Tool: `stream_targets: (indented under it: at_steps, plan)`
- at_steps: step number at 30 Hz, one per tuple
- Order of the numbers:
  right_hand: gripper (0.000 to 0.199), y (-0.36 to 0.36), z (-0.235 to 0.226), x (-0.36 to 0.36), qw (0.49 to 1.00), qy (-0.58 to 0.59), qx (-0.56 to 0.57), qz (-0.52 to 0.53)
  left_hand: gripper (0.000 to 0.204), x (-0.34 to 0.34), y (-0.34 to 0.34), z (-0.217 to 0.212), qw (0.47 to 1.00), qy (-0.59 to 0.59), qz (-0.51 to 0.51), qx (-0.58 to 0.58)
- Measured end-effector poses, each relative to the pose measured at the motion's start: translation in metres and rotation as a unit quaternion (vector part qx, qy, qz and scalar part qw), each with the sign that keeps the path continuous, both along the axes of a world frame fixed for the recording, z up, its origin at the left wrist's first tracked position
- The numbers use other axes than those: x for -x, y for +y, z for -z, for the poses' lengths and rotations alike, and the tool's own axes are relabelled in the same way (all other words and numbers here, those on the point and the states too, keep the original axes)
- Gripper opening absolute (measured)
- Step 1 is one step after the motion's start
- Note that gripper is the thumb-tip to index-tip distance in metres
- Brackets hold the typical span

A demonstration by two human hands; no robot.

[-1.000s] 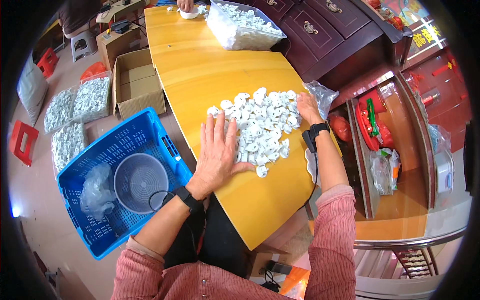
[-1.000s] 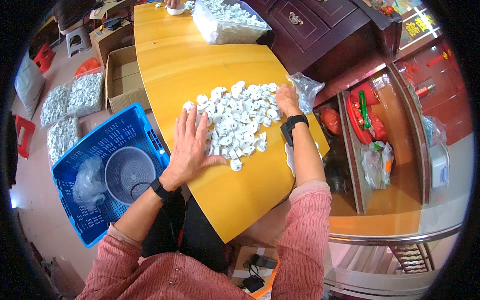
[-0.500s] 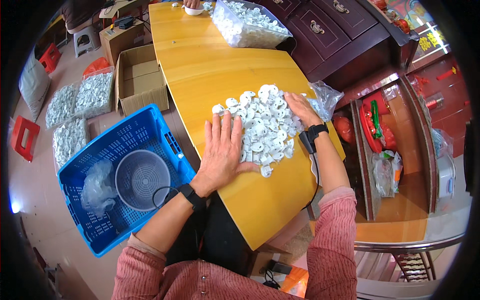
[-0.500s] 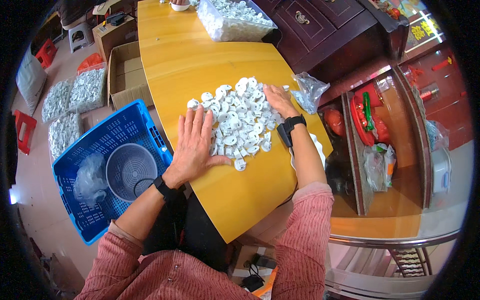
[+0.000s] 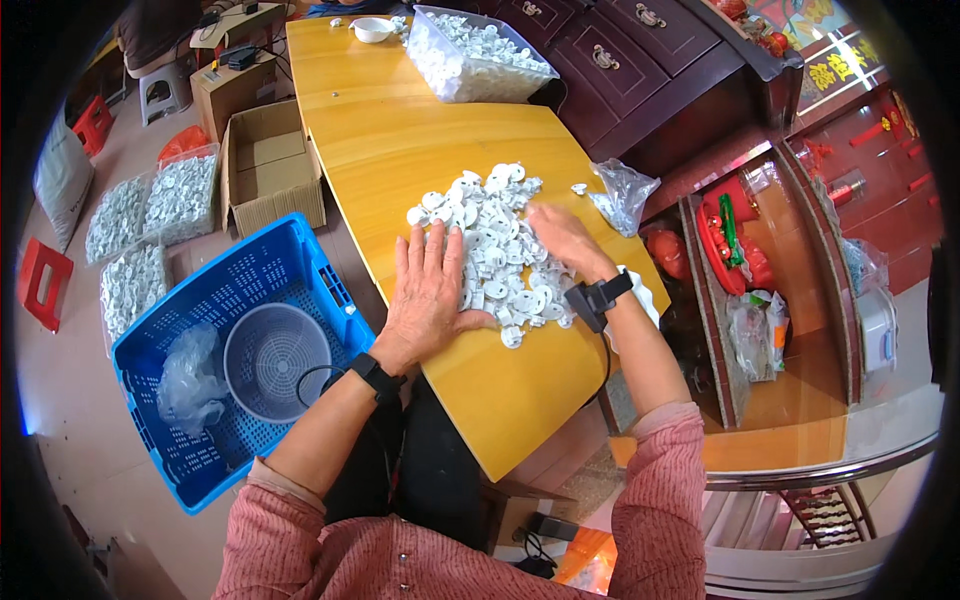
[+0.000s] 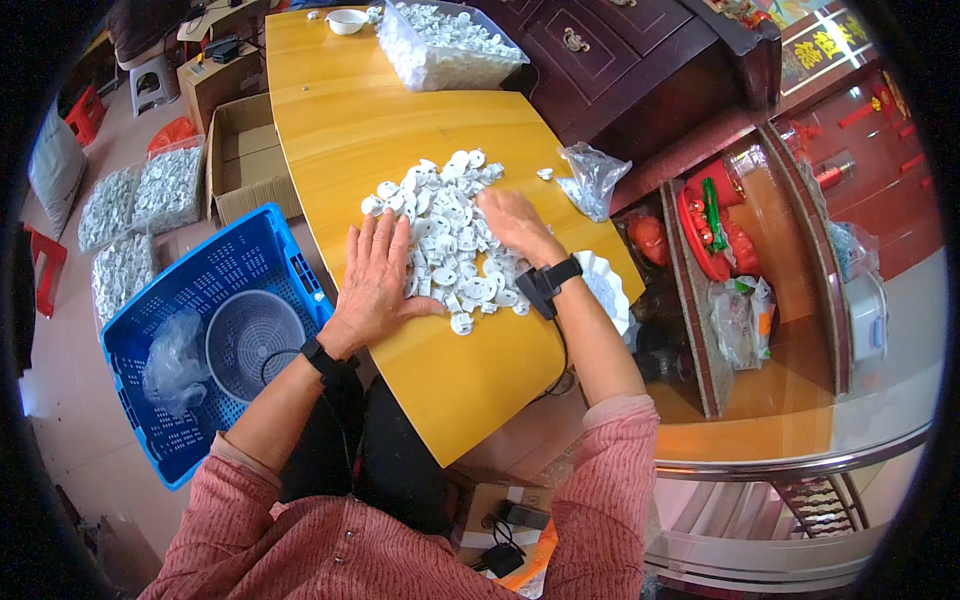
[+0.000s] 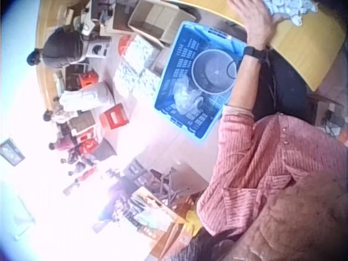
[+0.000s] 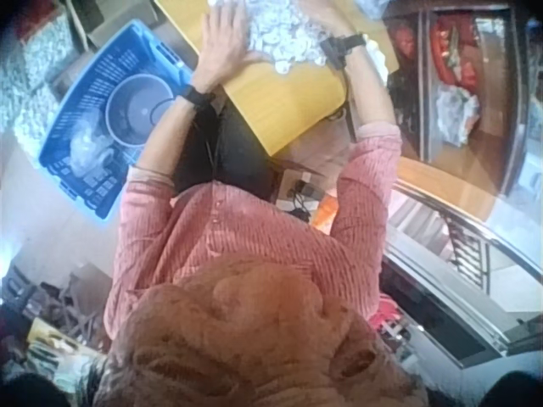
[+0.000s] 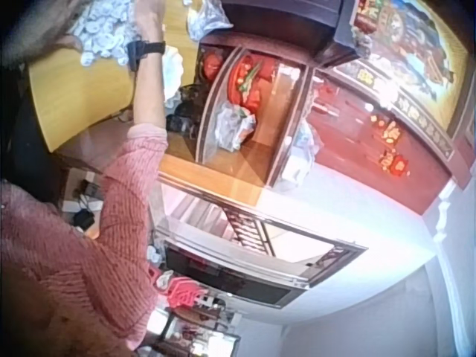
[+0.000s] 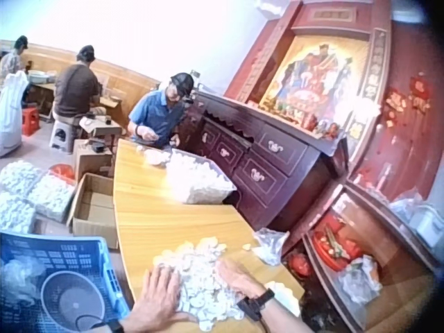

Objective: Packaging small white plastic components into plastic bags and cardboard boxes in a manufacturing setting.

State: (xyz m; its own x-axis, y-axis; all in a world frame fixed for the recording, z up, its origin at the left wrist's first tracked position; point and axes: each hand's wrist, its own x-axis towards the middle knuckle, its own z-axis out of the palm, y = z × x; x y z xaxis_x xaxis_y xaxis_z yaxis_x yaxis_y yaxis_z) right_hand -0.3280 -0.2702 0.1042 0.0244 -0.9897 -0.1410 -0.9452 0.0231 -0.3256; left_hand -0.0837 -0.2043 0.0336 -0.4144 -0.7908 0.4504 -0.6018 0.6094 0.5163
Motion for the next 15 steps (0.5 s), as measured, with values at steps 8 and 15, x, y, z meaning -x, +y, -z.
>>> stream_targets:
  at_steps: [8, 15]
  plan:
    - [0.036, -0.058, 0.028, 0.111, 0.971, 0.151, 0.101, 0.157, 0.114, 0.006, -0.001, -0.005, 1.0, -0.004, 0.014, 0.003]
    - [0.053, -0.095, 0.044, 0.13, 0.975, 0.093, 0.077, 0.187, 0.114, 0.005, -0.003, -0.006, 1.0, -0.004, 0.023, -0.003]
